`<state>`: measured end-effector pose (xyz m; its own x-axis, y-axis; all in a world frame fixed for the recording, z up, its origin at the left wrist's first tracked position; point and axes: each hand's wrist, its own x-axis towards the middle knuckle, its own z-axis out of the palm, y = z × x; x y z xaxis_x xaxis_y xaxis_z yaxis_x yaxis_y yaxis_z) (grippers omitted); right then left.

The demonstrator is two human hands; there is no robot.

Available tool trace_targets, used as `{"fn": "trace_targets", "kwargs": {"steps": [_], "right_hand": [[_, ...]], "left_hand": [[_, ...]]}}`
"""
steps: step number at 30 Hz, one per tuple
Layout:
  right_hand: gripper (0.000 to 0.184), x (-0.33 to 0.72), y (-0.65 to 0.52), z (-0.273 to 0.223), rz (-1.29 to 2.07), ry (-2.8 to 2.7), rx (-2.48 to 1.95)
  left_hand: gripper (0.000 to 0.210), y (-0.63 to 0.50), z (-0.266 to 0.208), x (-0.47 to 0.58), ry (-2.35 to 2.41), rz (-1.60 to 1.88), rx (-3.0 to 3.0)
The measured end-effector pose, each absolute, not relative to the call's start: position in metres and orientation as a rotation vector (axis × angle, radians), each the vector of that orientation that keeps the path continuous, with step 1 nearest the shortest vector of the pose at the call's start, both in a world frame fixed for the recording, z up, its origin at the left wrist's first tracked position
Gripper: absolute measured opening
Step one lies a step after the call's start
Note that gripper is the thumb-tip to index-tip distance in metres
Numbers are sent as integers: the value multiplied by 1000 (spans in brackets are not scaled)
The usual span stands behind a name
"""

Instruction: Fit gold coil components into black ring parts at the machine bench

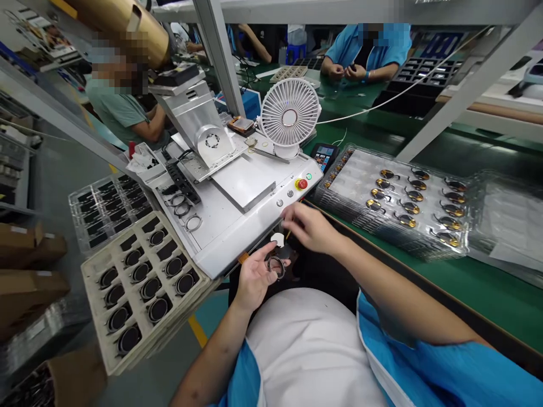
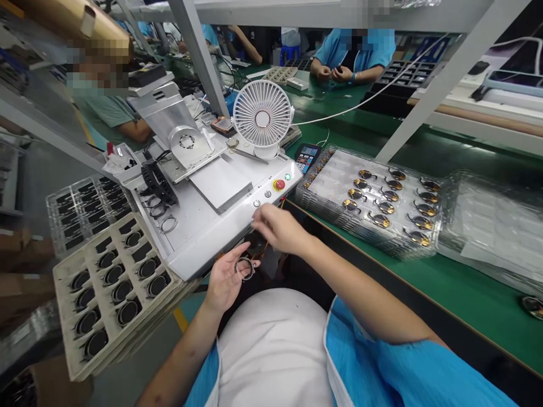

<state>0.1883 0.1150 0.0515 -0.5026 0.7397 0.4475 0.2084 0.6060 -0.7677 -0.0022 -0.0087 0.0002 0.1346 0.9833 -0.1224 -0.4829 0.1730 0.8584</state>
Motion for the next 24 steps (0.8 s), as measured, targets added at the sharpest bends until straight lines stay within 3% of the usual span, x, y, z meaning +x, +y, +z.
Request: {"fn": "trace_targets", "kwargs": {"steps": [5,11,15,20,24], "right_hand": [[15,150,192,74,1146,-1651,-1189],[27,138,220,70,1117,-1540,-1502],[32,154,171,52,1119,-1442,-1353],[42,160,83,29,1674,-1429,-988],[45,161,61,25,1786,-1176,-970]], "left_hand": [[87,-10,2,-5,865,1279,782],[85,-27,1,-15,926,1357,882],[86,-38,-1,-18,1044,1395,1073],[94,-34,-1,-6,1278,1277,1481],[81,-21,2,4,1246,1090,1631]]}}
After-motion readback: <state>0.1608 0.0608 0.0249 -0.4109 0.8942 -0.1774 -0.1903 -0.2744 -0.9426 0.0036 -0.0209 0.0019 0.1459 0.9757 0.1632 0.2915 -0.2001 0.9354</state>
